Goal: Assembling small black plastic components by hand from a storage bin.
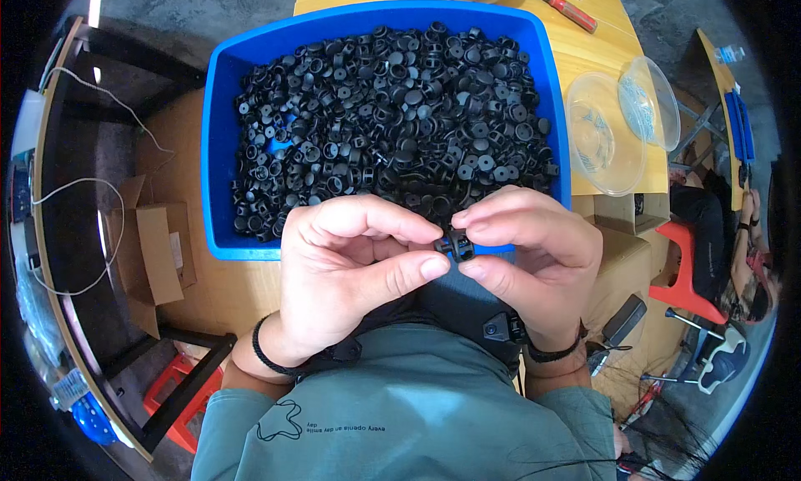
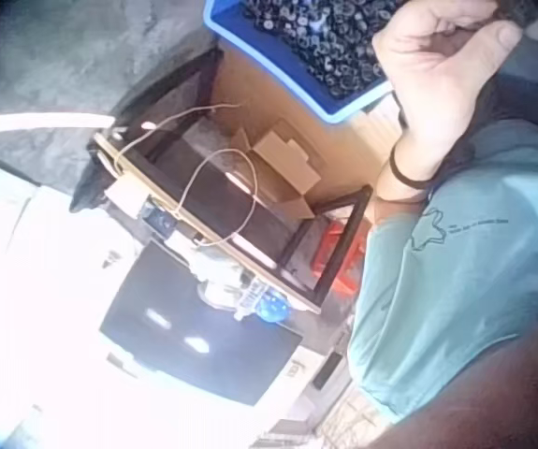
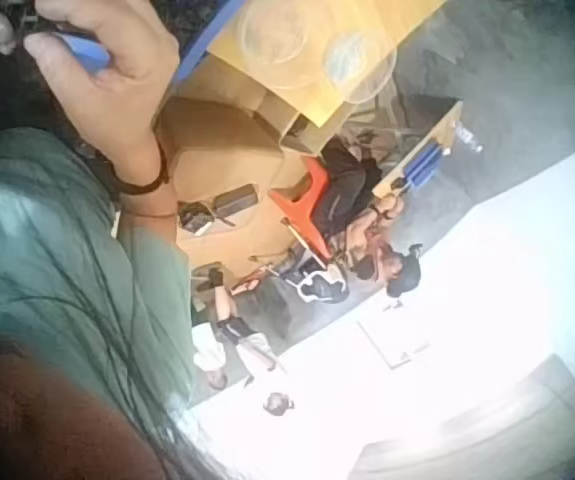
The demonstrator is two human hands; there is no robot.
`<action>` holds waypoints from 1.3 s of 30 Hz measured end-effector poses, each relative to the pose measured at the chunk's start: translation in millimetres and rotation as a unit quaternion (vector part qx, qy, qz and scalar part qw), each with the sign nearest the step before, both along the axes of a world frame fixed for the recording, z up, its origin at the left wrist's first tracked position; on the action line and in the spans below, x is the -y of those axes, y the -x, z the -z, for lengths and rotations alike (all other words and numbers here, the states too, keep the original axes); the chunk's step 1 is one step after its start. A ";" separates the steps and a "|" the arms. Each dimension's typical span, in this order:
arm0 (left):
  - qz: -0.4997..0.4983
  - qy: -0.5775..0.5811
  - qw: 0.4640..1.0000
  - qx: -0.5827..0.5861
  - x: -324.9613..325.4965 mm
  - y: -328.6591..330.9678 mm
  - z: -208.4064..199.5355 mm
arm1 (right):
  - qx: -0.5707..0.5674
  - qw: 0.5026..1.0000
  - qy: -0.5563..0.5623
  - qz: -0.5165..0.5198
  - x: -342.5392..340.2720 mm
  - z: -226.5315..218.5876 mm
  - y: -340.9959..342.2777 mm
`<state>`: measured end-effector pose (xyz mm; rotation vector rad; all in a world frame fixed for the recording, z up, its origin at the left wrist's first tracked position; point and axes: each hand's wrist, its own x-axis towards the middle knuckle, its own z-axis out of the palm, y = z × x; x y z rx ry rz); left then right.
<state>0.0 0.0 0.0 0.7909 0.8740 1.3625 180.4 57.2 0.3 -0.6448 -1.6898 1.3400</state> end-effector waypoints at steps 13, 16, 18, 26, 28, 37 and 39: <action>-0.013 0.039 0.999 -0.007 0.3 -0.8 -2.0 | -0.005 1.000 0.025 0.016 2.2 0.3 3.6; -0.006 0.015 1.000 -0.013 -1.2 0.2 2.3 | 0.030 0.998 -0.054 0.028 2.1 0.3 4.0; -0.005 0.017 1.000 -0.021 -1.5 0.8 4.6 | 0.047 0.992 -0.107 0.038 3.5 -0.6 5.6; 0.012 0.088 0.993 0.083 0.3 -2.1 13.2 | 0.122 0.960 -0.225 0.114 15.5 0.4 18.7; 0.004 0.083 0.993 0.078 -0.2 -4.3 13.3 | 0.129 0.958 -0.222 0.127 18.7 0.6 20.0; 0.023 0.073 0.997 0.027 0.0 -0.3 9.0 | 0.043 0.942 -0.296 0.150 15.8 24.6 21.4; 0.027 0.074 0.997 0.004 0.1 -6.1 7.6 | 0.039 0.945 -0.294 0.137 18.8 27.7 20.8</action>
